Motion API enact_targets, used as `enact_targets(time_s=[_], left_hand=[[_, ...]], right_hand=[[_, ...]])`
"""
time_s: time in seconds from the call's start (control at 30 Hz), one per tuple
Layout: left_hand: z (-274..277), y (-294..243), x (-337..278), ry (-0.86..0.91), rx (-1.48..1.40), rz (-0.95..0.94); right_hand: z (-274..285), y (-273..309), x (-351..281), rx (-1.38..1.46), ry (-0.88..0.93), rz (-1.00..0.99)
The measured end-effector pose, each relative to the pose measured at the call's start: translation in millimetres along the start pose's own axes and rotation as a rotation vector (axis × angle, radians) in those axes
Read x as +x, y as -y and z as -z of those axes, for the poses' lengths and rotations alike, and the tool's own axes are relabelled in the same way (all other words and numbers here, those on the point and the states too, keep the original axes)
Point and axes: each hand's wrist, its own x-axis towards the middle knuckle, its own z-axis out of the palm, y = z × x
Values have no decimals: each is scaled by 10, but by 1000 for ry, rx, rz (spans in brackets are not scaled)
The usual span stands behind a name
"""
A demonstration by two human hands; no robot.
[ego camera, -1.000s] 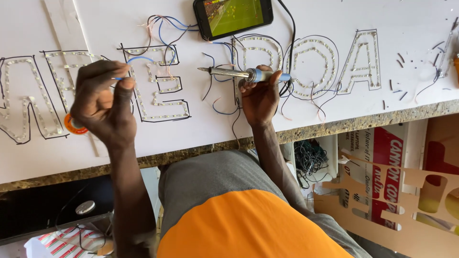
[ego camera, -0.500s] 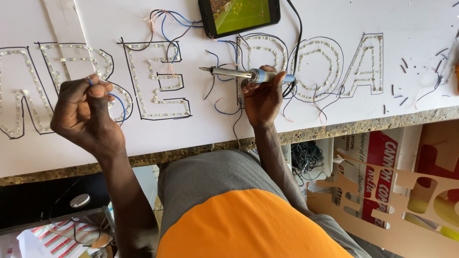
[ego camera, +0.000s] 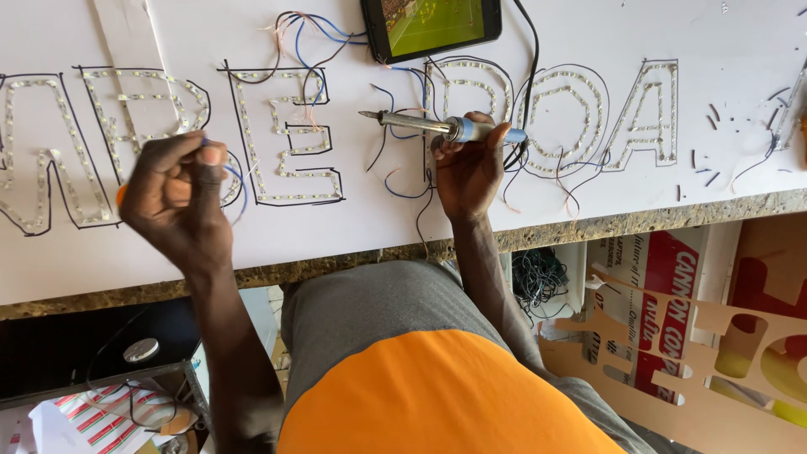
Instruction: Soldering electrical wires to LED strips on a sign board at a workbench
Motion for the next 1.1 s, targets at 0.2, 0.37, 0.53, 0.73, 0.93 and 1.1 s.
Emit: enact_targets(time_s=[0.2,0.37,0.53,0.73,0.93,1.1], left_hand=[[-80,25,-125,123,47,-128],[133,-348,-128,102,250,-331],[468,-622,-75,120,467,-502],[225,-191,-262,417,484,-98],[174,-29,-216,498,538,-131],[216,324,-210,566,597,-225]], right_hand=[[136,-29,53,-155,-91,-19],[158,-3,53,-144,-50,-37],[155,24,21,-157,-24,-54],[27,-47,-98,-286,64,-44],[20,-222,-280,-440,146,24],[-23,-307,-311,-544,238,129]])
